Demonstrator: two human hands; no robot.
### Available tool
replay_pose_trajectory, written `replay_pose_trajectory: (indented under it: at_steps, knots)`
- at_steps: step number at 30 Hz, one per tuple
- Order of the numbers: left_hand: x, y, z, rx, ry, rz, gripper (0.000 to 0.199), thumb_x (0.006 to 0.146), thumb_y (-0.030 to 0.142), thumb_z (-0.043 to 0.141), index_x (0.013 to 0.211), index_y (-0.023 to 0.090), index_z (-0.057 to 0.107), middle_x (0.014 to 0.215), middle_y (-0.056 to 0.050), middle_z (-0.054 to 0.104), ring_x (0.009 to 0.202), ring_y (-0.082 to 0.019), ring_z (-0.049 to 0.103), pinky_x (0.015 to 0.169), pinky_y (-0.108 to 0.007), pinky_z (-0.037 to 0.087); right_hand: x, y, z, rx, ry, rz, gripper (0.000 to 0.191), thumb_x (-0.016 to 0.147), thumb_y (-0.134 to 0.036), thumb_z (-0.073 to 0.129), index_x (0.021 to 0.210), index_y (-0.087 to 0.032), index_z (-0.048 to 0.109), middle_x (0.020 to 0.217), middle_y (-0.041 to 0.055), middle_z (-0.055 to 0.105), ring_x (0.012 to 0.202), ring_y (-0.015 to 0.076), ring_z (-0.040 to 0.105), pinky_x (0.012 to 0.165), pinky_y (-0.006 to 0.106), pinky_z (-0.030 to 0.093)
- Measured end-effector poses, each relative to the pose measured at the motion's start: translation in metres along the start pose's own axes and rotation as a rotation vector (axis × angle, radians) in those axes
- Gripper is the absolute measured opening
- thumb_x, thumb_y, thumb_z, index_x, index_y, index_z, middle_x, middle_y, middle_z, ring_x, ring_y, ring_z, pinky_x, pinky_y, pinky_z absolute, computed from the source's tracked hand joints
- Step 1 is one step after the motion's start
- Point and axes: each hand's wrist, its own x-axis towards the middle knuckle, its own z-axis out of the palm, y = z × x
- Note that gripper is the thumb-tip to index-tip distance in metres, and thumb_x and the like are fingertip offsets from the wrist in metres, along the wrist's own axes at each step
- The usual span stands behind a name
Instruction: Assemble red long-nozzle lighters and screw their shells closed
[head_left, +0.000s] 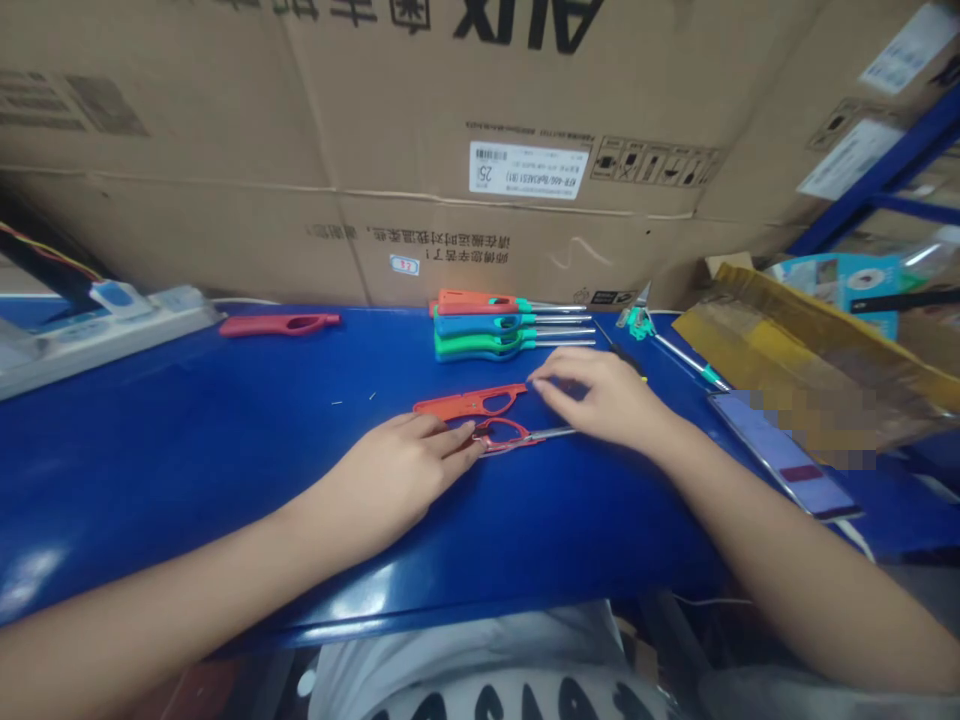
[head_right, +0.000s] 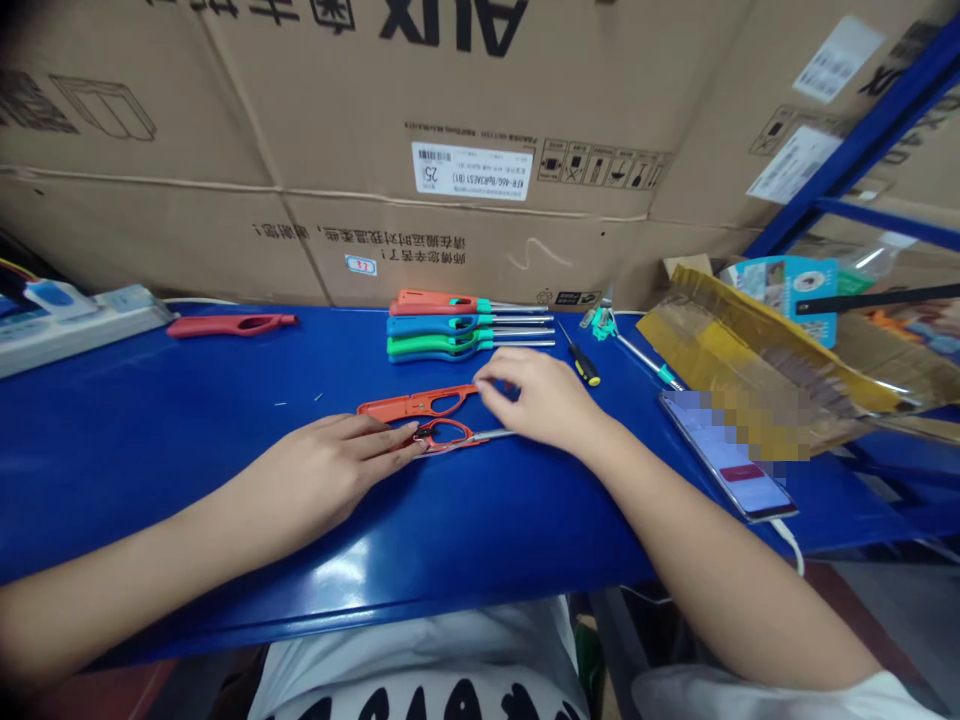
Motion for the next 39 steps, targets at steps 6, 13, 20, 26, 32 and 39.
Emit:
replay_pose_trajectory:
  at_steps: [6, 13, 20, 26, 32, 39]
  knots:
    - [-0.001, -0.008, -0.001, -0.097, 0.082, -0.002, 0.043, 0.097, 0.007, 0.047, 0.135, 0.018, 0.062, 0.134, -0.008, 0.069, 0.111, -0.027, 0.069, 0.088, -0.039, 0.059, 0.010, 0.068, -0.021, -0.366, 0.093, 0.532, 0.035, 0.091, -0.022, 0.049, 0.115, -0.014, 0.073, 0.118, 0.0158, 0.067, 0.119, 0.0326, 0.058, 0.104, 0.044, 0.046]
    - [0.001, -0.009, 0.003, -0.220, 0.102, -0.147, 0.038, 0.100, 0.016, 0.046, 0.132, 0.024, 0.065, 0.111, -0.011, 0.073, 0.096, -0.023, 0.071, 0.082, -0.035, 0.060, -0.001, 0.132, -0.028, -0.421, -0.001, 0.860, 0.052, 0.079, -0.010, 0.057, 0.129, -0.018, 0.068, 0.136, 0.0176, 0.059, 0.121, 0.0365, 0.057, 0.102, 0.049, 0.047]
    - [0.001, -0.009, -0.006, -0.271, 0.091, -0.182, 0.030, 0.101, 0.023, 0.046, 0.120, 0.025, 0.070, 0.100, -0.008, 0.073, 0.088, -0.022, 0.071, 0.079, -0.033, 0.058, -0.006, 0.149, -0.025, -0.445, -0.012, 0.935, 0.040, 0.087, -0.023, 0.063, 0.126, -0.018, 0.067, 0.127, 0.0183, 0.058, 0.115, 0.0315, 0.060, 0.098, 0.041, 0.048]
    - [0.001, -0.004, -0.005, -0.317, 0.078, -0.162, 0.025, 0.098, 0.021, 0.051, 0.119, 0.023, 0.066, 0.112, -0.007, 0.075, 0.101, -0.023, 0.072, 0.088, -0.037, 0.058, -0.006, 0.147, -0.024, -0.441, -0.022, 0.951, 0.038, 0.088, -0.023, 0.060, 0.125, -0.015, 0.063, 0.125, 0.0197, 0.058, 0.112, 0.0311, 0.061, 0.095, 0.040, 0.049]
    - [0.003, -0.005, -0.001, -0.295, 0.120, -0.125, 0.020, 0.099, 0.022, 0.054, 0.114, 0.022, 0.067, 0.116, -0.006, 0.074, 0.106, -0.022, 0.070, 0.092, -0.036, 0.056, -0.004, 0.141, -0.031, -0.422, -0.004, 0.933, 0.039, 0.080, -0.012, 0.060, 0.118, -0.015, 0.067, 0.124, 0.0182, 0.059, 0.111, 0.0299, 0.062, 0.095, 0.037, 0.050]
    - [0.003, -0.007, 0.000, -0.306, 0.122, -0.117, 0.023, 0.101, 0.022, 0.050, 0.118, 0.024, 0.066, 0.122, -0.004, 0.072, 0.111, -0.021, 0.068, 0.096, -0.037, 0.054, -0.002, 0.133, -0.032, -0.392, -0.021, 0.836, 0.037, 0.084, -0.012, 0.059, 0.119, -0.019, 0.070, 0.127, 0.0139, 0.060, 0.111, 0.0255, 0.063, 0.101, 0.033, 0.047]
